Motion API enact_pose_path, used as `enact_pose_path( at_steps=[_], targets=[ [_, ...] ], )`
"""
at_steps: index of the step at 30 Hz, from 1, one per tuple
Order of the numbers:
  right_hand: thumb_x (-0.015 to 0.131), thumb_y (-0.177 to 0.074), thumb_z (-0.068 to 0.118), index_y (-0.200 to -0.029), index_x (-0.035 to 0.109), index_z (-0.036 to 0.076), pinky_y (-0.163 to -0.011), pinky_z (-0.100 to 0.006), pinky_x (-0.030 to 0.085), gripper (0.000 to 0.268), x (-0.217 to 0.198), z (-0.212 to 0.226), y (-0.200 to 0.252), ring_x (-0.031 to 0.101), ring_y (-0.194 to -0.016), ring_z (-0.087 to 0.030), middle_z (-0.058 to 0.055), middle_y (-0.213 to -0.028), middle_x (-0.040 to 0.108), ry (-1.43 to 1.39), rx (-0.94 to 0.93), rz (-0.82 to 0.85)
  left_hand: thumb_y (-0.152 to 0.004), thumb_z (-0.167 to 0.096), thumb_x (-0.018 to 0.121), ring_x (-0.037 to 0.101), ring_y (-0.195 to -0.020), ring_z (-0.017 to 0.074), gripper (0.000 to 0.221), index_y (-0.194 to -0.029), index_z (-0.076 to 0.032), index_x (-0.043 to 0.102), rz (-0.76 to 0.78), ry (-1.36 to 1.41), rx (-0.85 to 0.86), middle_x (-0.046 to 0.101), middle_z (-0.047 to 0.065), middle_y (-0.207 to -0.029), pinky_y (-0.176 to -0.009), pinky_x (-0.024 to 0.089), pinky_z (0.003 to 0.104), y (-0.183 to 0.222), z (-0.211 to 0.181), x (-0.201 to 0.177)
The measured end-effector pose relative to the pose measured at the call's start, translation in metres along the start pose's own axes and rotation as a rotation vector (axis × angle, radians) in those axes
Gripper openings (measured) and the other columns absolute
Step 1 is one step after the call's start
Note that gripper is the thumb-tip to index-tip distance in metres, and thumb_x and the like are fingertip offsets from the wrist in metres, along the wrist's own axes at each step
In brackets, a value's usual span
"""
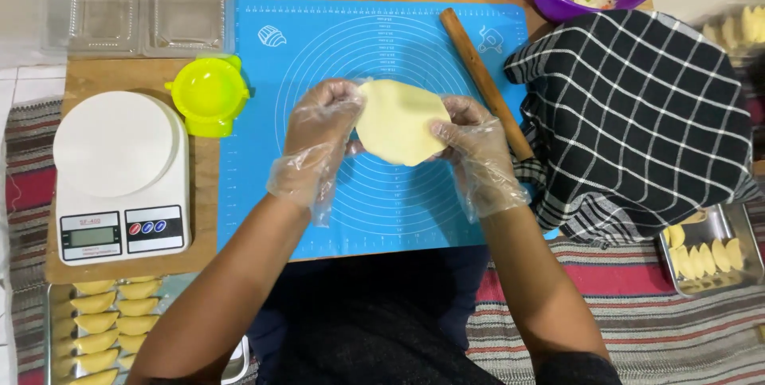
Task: Rolling out a small piece of dough into a thin circle using a rolling pin on a silicone mat.
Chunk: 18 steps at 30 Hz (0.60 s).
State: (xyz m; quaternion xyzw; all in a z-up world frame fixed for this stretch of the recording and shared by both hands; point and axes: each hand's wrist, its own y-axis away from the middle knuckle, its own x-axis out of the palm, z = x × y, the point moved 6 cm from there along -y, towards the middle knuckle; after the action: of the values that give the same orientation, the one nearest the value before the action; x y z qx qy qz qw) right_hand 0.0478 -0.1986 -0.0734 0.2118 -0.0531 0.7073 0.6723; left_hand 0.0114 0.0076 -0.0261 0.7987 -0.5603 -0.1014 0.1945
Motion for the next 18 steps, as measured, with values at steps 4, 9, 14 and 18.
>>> enact_pose_path(
  at_steps=[4, 9, 14, 18],
  targets=[
    [0.086, -0.072, -0.003, -0.104, 0.069, -0.001, -0.045, -0.040, 0.067, 0.036, 0.006, 0.016, -0.001, 0.070, -0.053, -0.031, -0.014, -0.078, 0.062, 0.047, -0.047, -0.019, -0.092, -0.013, 0.060, 0.068, -0.089, 0.0203, 0.018, -0.106, -0.006, 0.068, -0.016, 0.140, -0.073, 0.063, 0.011, -0.097, -0.057, 0.059, 0.026, 0.024, -0.016, 0.003],
    [0.094, -0.071, 0.006, -0.099, 0.074, -0.002, -0.042, -0.045, 0.064, 0.036, -0.006, -0.009, -0.052, 0.068, -0.052, -0.031, -0.020, -0.079, 0.065, 0.162, -0.112, 0.051, -0.089, -0.017, 0.056, 0.065, -0.094, 0.0217, 0.023, -0.108, -0.009, 0.069, -0.096, 0.096, -0.162, 0.066, 0.011, -0.104, -0.061, 0.060, 0.031, -0.021, 0.017, 0.006],
    [0.068, -0.076, -0.003, -0.103, 0.074, 0.000, -0.031, -0.032, 0.056, 0.028, -0.034, -0.066, -0.093, 0.063, -0.041, -0.023, -0.018, -0.080, 0.065, 0.496, -0.008, -0.040, -0.092, -0.016, 0.058, 0.072, -0.102, 0.0313, 0.034, -0.124, -0.006, 0.065, -0.179, 0.119, -0.235, 0.068, 0.017, -0.115, -0.068, 0.069, 0.048, -0.065, 0.081, 0.001],
    [0.068, -0.075, -0.004, -0.102, 0.074, -0.003, -0.030, -0.032, 0.055, 0.028, -0.024, -0.059, -0.094, 0.065, -0.042, -0.024, -0.019, -0.077, 0.064, 0.494, -0.039, 0.009, -0.093, -0.017, 0.056, 0.073, -0.094, 0.0301, 0.033, -0.122, -0.005, 0.063, -0.117, 0.132, -0.226, 0.067, 0.016, -0.106, -0.067, 0.069, 0.049, -0.068, 0.073, 0.003]
  ],
)
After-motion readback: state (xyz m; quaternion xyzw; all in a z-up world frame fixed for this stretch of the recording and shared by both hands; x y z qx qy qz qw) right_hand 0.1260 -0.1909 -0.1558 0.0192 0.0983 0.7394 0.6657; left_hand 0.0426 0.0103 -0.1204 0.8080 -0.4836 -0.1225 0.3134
